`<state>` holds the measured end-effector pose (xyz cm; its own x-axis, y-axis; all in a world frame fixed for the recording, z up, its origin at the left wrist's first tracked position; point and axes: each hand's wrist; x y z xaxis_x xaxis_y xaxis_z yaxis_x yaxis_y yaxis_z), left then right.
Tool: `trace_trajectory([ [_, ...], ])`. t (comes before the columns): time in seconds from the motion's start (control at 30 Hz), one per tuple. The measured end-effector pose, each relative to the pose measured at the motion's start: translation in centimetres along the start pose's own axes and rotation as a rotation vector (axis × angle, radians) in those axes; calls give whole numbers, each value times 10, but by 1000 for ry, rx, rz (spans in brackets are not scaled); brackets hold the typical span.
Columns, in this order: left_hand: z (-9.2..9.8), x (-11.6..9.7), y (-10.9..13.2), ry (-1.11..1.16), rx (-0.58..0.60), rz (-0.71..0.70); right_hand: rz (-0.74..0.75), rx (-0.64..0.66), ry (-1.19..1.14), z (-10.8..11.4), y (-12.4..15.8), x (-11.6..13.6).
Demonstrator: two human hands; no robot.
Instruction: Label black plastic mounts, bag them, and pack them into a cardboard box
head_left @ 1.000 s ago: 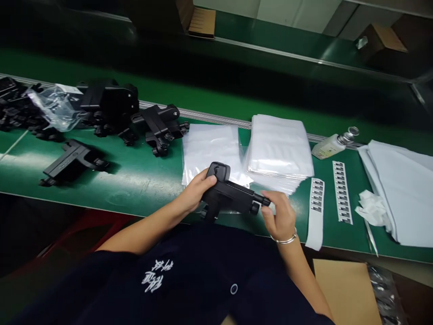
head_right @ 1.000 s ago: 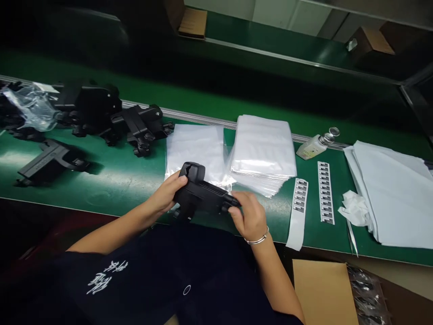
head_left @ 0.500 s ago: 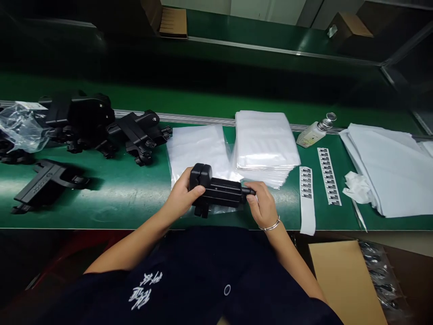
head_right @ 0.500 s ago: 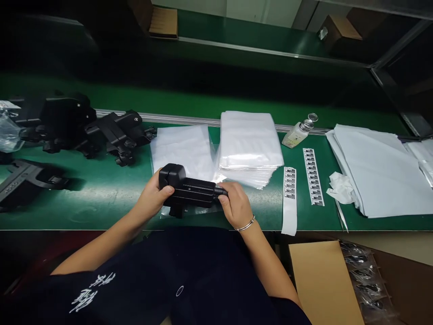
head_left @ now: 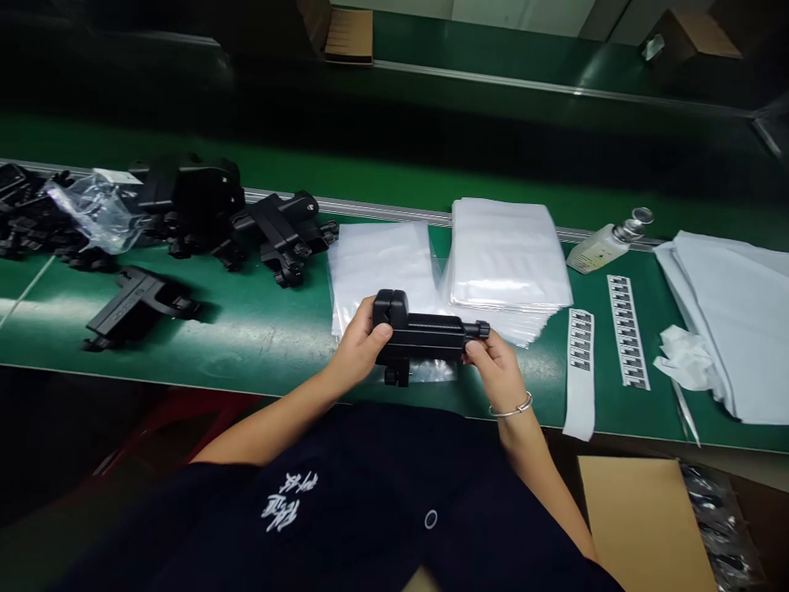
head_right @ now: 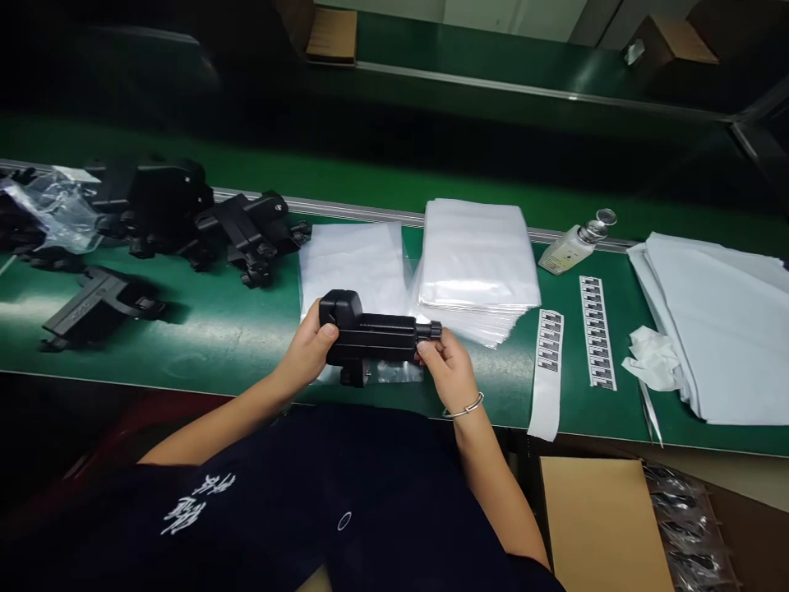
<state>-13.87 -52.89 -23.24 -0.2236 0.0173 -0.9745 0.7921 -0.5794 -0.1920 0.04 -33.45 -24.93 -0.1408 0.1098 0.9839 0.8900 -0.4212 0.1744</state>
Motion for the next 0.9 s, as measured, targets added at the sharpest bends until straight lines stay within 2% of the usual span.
trace_trajectory([
  [0.1,-4,4,-2,86,-4,98,-64,-12,-175,-7,-1,-1],
  [0.17,-6,5,-3,133,-13,141,-76,-4,-197,-7,-3,-3],
  [0.23,-7,3,-4,124,-11,127,-18,-23,-133,-4,-6,-6],
  [0.33,-7,-2,-5,75,26,66,103,-160,91,0,-11,-13],
  [0.43,-8,-5,-8,75,44,53,144,-260,263,-1,-13,-16],
  [0.57,-12,-3,-9,123,-26,104,204,-170,116,-3,-12,-19],
  [0.63,-13,-2,-9,119,-17,98,198,-189,78,-3,-12,-20],
  [0.73,-12,-1,-8,107,12,73,181,-260,150,-2,-12,-22],
  [0.9,-10,1,-8,120,-35,121,188,-226,34,-6,-14,-22],
])
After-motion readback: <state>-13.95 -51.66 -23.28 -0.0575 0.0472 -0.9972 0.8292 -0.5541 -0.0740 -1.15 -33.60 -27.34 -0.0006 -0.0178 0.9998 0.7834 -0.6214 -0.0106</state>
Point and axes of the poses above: each hand's wrist, its own y-axis away from the middle knuckle, its own z-axis out of the back of the hand, x = y × z, and after that the axes turned 6 degrees about -z, right-handed
